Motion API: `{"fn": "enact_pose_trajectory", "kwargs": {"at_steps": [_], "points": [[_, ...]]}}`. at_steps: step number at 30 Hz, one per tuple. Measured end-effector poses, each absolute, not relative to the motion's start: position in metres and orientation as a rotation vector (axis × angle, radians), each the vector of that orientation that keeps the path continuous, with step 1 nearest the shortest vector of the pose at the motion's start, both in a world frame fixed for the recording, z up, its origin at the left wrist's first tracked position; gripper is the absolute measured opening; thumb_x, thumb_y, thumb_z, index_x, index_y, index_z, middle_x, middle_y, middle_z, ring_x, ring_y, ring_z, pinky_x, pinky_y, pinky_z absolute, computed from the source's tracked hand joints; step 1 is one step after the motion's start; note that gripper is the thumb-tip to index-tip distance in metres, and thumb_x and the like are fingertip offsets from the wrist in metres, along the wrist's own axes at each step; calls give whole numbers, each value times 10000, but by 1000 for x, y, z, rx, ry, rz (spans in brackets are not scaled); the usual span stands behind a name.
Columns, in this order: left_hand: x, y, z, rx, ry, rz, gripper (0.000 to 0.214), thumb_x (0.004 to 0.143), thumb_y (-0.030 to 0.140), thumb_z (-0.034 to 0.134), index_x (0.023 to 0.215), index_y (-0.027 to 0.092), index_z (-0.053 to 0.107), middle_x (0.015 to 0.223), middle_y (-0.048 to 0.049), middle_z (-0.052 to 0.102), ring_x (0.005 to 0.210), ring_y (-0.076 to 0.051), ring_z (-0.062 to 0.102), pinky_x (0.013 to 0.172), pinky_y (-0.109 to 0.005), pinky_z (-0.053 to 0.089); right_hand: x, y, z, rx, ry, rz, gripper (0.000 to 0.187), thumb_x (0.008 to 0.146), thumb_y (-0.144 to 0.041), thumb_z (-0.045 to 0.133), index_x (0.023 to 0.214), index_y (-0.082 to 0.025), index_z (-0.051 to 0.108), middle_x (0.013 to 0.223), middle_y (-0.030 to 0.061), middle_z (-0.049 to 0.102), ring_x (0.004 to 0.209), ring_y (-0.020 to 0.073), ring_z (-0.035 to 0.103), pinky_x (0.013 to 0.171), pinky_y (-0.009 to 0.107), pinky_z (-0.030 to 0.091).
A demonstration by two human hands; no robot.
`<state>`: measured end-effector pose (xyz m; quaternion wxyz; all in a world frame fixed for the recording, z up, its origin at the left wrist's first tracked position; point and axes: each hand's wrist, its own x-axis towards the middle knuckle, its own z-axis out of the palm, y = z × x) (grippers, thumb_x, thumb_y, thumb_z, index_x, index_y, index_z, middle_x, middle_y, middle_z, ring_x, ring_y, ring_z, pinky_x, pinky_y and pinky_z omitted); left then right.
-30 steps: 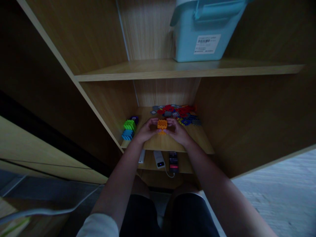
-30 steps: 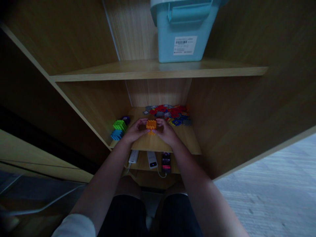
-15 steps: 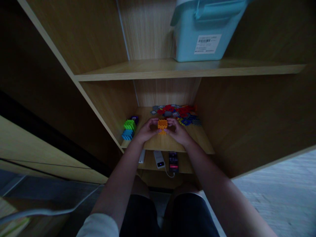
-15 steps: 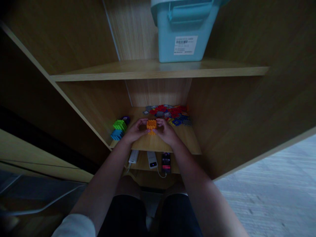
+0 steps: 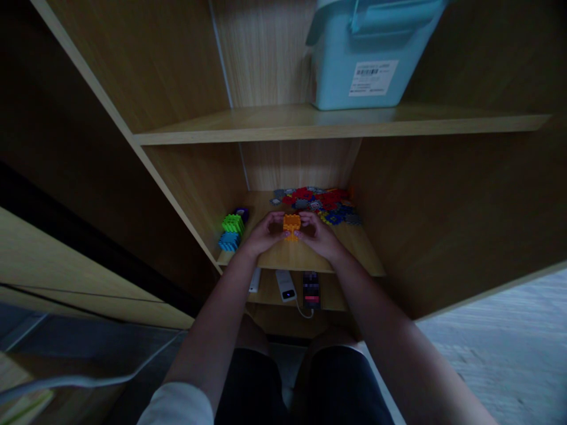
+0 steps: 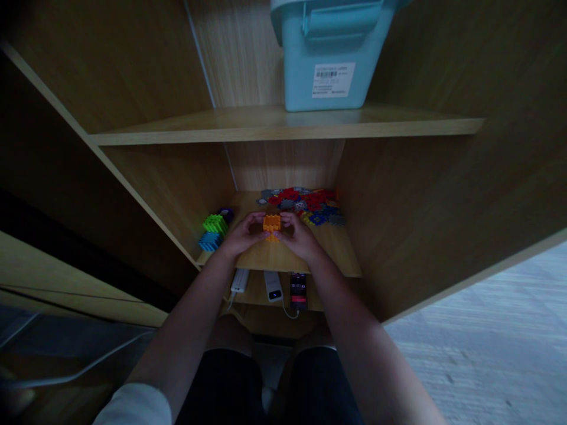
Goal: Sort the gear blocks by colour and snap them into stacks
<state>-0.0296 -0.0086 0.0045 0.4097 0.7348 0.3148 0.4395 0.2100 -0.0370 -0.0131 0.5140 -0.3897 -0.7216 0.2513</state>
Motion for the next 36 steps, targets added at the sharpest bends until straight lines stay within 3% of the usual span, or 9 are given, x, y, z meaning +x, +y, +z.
{"fn": "enact_pose_trajectory", "kwargs": {"at_steps": [9,25,36], "points": [[-31,-1,-4,1796,738,1163,643,871,463,860,1399,205,602,1390,-142,682,1347,-295,638,1244,-520,443,210,-35,-15,-918,-1694,586,428,1014,-460,678,1395,-300,565,1353,99,710,1138,250,698,1094,504,546],[-30,-2,-4,1832,758,1167,625,881,428,849,1401,197,590,1364,-145,691,1317,-283,654,1214,-502,469,211,-34,-18,-917,-1720,563,408,1002,-354,672,1392,-305,561,1338,87,710,1079,237,697,1050,476,551],[-29,-10,0,1893,753,1050,787,785,357,908,1461,201,536,1472,-151,642,1412,-331,598,1243,-520,442,214,-31,-20,-914,-1817,682,655,850,-224,731,1460,-297,505,1439,94,639,1244,253,652,1140,489,506]]}}
